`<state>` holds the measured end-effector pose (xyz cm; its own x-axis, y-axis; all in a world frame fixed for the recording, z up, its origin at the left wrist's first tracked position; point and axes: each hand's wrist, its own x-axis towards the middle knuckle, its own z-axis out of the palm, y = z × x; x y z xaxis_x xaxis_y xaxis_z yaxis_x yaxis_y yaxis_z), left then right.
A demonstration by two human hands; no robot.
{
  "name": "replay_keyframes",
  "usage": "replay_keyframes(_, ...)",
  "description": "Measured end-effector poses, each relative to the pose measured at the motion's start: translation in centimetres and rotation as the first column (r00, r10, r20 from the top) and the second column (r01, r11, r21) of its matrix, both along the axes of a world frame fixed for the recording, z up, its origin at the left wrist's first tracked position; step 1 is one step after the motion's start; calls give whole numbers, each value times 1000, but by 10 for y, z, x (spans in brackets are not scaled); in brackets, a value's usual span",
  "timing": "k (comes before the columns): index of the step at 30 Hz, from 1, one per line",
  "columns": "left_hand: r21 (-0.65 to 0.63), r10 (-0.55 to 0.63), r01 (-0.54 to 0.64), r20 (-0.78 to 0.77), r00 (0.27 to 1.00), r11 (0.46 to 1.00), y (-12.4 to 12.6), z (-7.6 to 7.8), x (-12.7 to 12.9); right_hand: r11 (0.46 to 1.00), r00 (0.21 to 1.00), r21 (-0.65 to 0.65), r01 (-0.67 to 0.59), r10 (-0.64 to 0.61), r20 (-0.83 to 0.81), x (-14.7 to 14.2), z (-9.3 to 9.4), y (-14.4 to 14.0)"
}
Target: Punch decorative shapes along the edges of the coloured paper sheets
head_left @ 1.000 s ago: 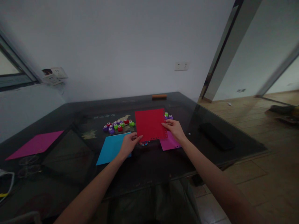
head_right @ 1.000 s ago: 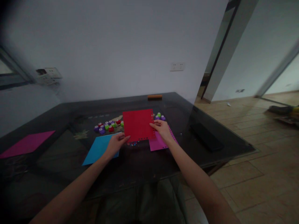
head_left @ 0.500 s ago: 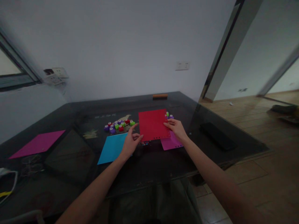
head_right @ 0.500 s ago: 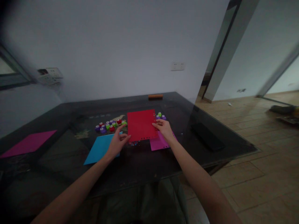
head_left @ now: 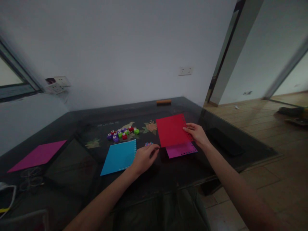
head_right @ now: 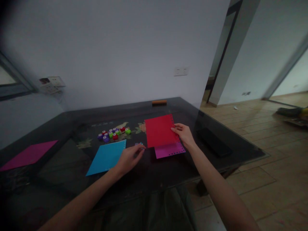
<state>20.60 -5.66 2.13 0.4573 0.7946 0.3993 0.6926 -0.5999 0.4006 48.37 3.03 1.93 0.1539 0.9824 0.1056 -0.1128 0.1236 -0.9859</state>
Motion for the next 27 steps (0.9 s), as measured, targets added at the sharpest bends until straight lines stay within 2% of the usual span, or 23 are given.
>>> replay_keyframes(4,-3,-41,41,29,999,999,0,2,26,998,999,-52,46,-45,26,32,-9,-5)
replay_keyframes(9,-31,-7,11,137,991,999,6,-18,49,992,996,-118,46,-36,86,44,-26,-11)
replay_keyframes(13,-39,-28,32,107,994,999,10,-28,45,992,992,-122,33,-17,126,41,-32,-14)
replay_keyframes(19,-55,-41,44,59,997,997,13,-27,35,989,958,-144,40,2,286,37,-37,-12)
replay_keyframes(27,-121,-119,111,-58,991,986,11,-33,40,988,945,-152,30,22,326,35,-41,-8)
